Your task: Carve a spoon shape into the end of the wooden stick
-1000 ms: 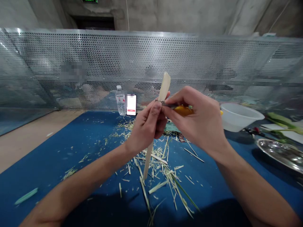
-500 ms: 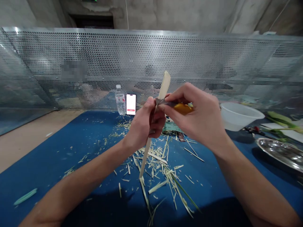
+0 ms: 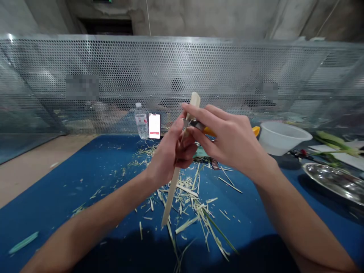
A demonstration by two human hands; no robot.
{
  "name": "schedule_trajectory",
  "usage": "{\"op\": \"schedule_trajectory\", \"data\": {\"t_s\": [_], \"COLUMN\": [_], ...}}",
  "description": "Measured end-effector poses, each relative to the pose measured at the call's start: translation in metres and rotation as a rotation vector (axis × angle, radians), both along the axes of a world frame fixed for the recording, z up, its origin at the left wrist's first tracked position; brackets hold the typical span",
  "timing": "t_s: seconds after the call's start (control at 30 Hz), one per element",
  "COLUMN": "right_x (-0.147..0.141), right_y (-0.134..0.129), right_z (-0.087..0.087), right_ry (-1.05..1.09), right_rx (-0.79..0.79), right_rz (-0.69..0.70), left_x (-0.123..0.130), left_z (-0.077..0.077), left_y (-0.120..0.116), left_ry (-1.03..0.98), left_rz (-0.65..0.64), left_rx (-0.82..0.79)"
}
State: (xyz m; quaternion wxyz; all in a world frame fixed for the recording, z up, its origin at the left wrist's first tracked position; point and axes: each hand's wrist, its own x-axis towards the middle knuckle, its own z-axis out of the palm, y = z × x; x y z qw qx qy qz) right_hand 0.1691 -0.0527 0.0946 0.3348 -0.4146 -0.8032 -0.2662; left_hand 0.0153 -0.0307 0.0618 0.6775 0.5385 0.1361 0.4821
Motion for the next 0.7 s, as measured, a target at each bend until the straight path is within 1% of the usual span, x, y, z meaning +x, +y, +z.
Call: {"op": "schedule_trajectory", "data": {"t_s": [0.17,0.3,0.4,0.5,0.6,0.7], "right_x": [0.0001,0.0039,0.0066,0.0065,0.0052,0.0063], "right_y": [0.0033,0.0060,0.0078,0.0098,0.0105,0.0082], "right_z": [-0.0037,-0.0030,-0.0016,-0.0016,-0.0018,-0.0003], "right_ry": [-0.019,-0.021,0.009,0.046,0.133,0.260], "right_rx": [-0.006,-0.017,-0.027,-0.033,-0.021,0.013], "right_rz": [-0.023,0.019,0.056,0.086,0.109,0.094], "left_x": [0.0025,0.0030,0.0032,0.0032,0.0025,0.0012], "left_z": [-0.0068,-0.0047,-0.0020,-0.0007,0.0005,0.0027], "left_y": [0.0020,-0.0005,-0.0034,-0.0038,-0.0025,-0.0013], "left_ry": [0.022,0.049,0.088,0.084,0.068,0.107], "left_rz": [0.072,0.082,0.085,0.100,0.080,0.001], "left_rx": [0.098,0.070,0.041,0.030,0.034,-0.007]}}
